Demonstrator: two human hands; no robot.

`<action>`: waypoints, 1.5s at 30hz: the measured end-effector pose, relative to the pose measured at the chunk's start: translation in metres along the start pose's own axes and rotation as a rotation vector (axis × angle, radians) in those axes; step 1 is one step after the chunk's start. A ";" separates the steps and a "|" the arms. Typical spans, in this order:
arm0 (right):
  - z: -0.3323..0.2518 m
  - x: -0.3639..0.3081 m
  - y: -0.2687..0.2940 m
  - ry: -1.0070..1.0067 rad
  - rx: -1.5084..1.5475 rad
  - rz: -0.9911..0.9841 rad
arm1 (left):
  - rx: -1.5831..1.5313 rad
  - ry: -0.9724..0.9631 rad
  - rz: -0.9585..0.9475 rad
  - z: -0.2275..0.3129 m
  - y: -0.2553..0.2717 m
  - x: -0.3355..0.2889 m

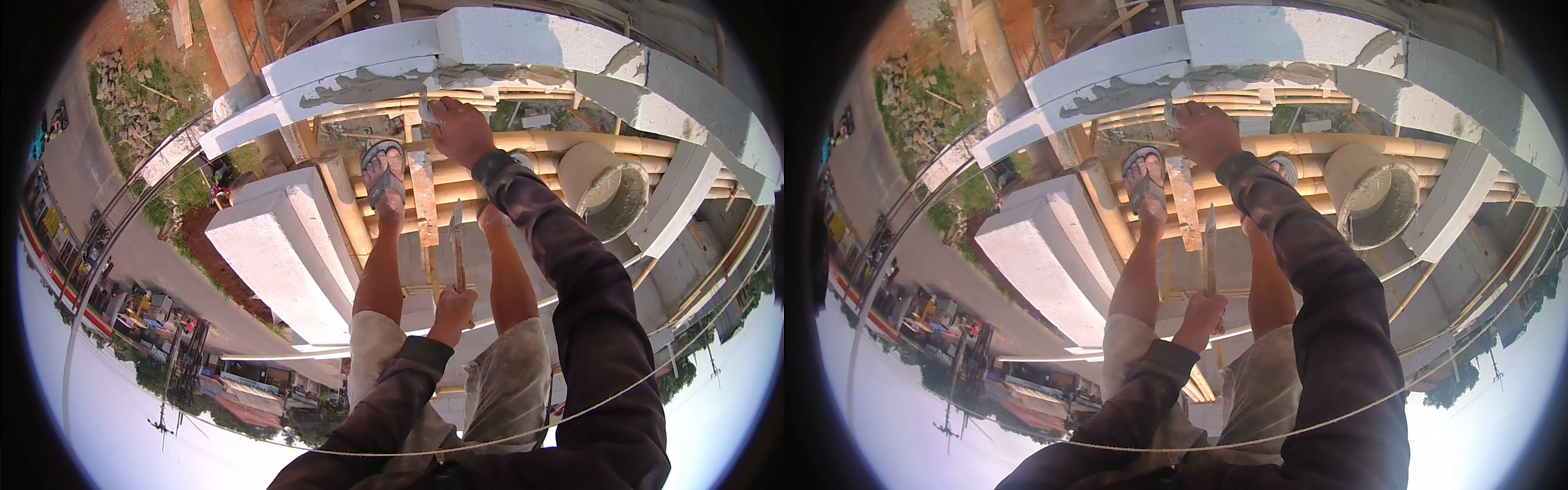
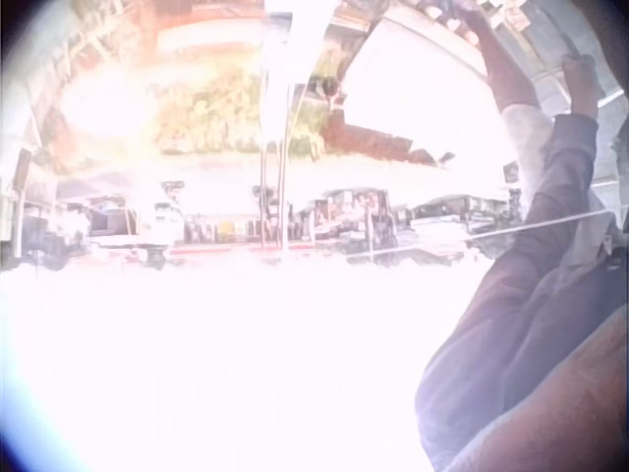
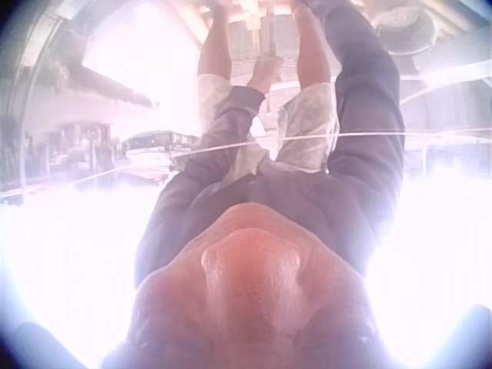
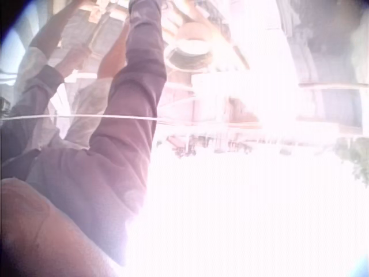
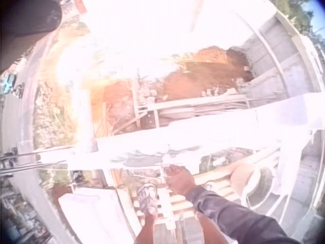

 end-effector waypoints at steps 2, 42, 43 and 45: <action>-0.010 0.013 -0.009 0.012 -0.057 -0.105 | -0.006 -0.002 0.022 0.001 -0.001 -0.002; -0.050 0.066 -0.052 -0.016 -0.017 -0.272 | -0.152 -0.001 -0.029 0.018 -0.002 -0.010; -0.038 0.061 -0.047 -0.024 -0.058 -0.265 | -0.150 -0.005 -0.014 0.016 -0.002 -0.010; -0.011 0.041 -0.036 -0.038 -0.127 -0.239 | -0.114 -0.002 -0.002 0.012 -0.003 -0.006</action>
Point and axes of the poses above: each hand's wrist, its own x-axis towards the middle knuckle, its own y-axis out of the back of the hand, z = x × y, the point moved 3 cm from there along x, towards the middle knuckle, and after that the axes turned 5 degrees about -x, right-handed, at the moved point
